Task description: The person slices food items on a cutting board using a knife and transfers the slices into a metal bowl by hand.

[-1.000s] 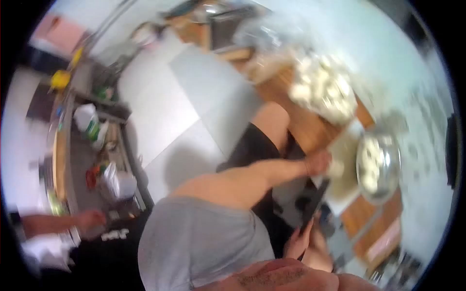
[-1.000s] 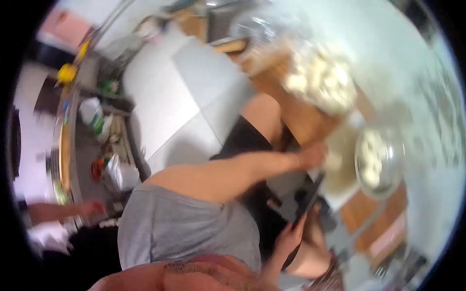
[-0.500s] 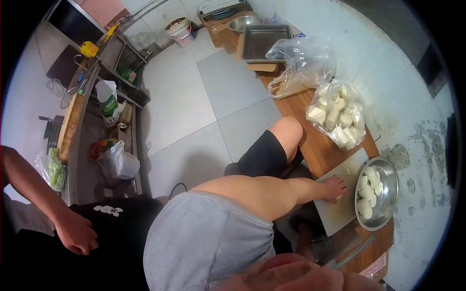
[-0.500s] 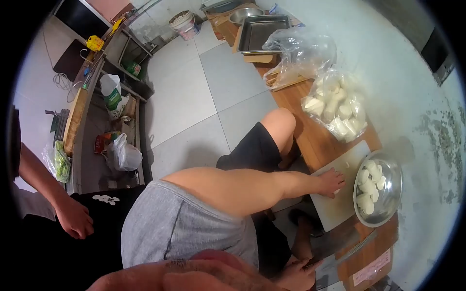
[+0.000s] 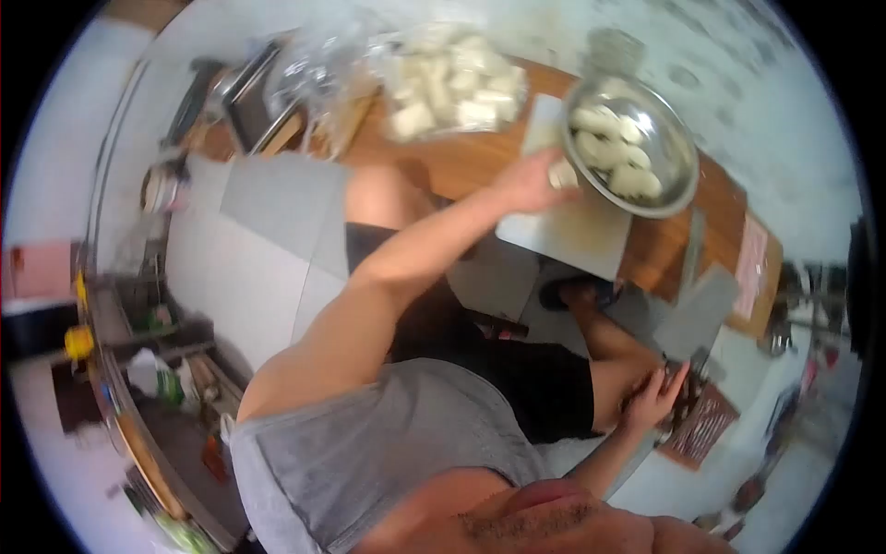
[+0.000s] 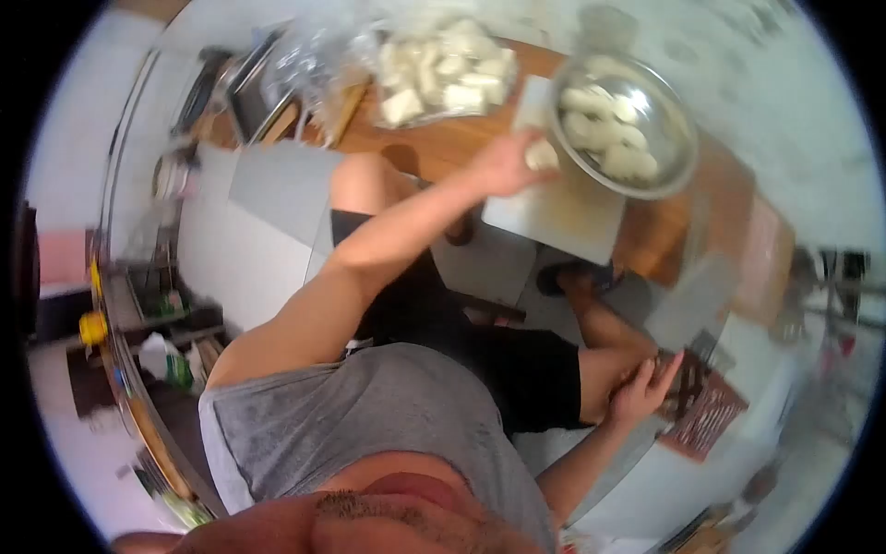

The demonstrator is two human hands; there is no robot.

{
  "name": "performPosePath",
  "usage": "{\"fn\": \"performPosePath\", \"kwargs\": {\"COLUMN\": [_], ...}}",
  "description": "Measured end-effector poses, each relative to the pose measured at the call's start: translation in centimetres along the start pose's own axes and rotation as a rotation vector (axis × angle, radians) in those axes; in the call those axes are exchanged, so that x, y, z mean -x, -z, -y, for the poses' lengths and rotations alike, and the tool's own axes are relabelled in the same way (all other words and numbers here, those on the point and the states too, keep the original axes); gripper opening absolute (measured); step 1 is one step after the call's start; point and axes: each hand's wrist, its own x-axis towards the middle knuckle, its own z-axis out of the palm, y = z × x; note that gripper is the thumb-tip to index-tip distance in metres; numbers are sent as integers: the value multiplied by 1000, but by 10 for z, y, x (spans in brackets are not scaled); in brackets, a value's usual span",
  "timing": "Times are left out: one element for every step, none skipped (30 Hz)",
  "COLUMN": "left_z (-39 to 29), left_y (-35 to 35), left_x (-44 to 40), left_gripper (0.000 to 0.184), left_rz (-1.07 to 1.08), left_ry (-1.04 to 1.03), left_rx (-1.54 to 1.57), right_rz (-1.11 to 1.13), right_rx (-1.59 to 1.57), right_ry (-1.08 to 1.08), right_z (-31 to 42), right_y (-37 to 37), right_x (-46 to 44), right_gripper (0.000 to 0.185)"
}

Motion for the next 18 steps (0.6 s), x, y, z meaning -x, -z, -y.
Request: {"fn": "performPosePath", "kwargs": {"left_z": [-11, -35, -53, -59, -60, -53, -42, -35, -34, -30, -32, -35, -35, -24, -12, 2, 17, 32], "left_y": [8, 23, 33, 27, 15, -3, -20, -36, -47, -53, -48, -44, -40, -38, -29, -12, 7, 29], "left_x": [-8, -11, -19, -35, -57, -80, -93, -101, -111, -120, -116, -110, -103, -99, -91, -79, -66, -50], "left_gripper": [83, 82, 81, 78, 77, 77, 76, 75, 74, 72, 70, 69, 67, 55, 50, 44, 39, 35], "left_rz": [-36, -41, -61, -90, -145, -208, -268, -342, -418, -490, -539, -581, -619, -578, -431, -286, -140, -195], "left_ry": [-27, -61, -94, -111, -228, -329, -418, -478, -550, -625, -646, -666, -686, -719, -610, -501, -387, -225], "left_rx": [5, 47, 91, 88, 52, 7, -40, -60, -79, -94, -110, -129, -149, -112, -111, -111, -109, -42], "right_rz": [-3, 5, 25, -3, -12, -4, 3, 5, -1, 14, 6, -6, -19, -37, -34, -32, -28, -58], "right_rx": [-4, -5, -8, -15, -23, -31, -24, -20, -17, -4, -1, 0, 2, 16, 7, -5, -14, -17], "right_ry": [14, 29, 54, 50, 47, 37, 30, 26, 32, 35, 30, 21, 6, -6, -5, -3, -4, -25], "right_z": [-1, -1, 1, 4, 7, 8, 6, 2, 2, 3, 6, 8, 10, 14, 16, 16, 16, 14], "right_y": [-2, -3, -3, -3, -7, -13, -14, -9, -7, -5, -4, -4, -6, -8, -9, -10, -9, -7], "right_x": [0, 1, 1, 2, 1, -2, -4, -5, -7, -6, -6, -5, -1, -1, -1, -1, 0, -1], "right_gripper": [60, 60, 60, 60, 60, 60, 60, 59, 59, 60, 61, 61, 61, 61, 61, 61, 61, 60]}}
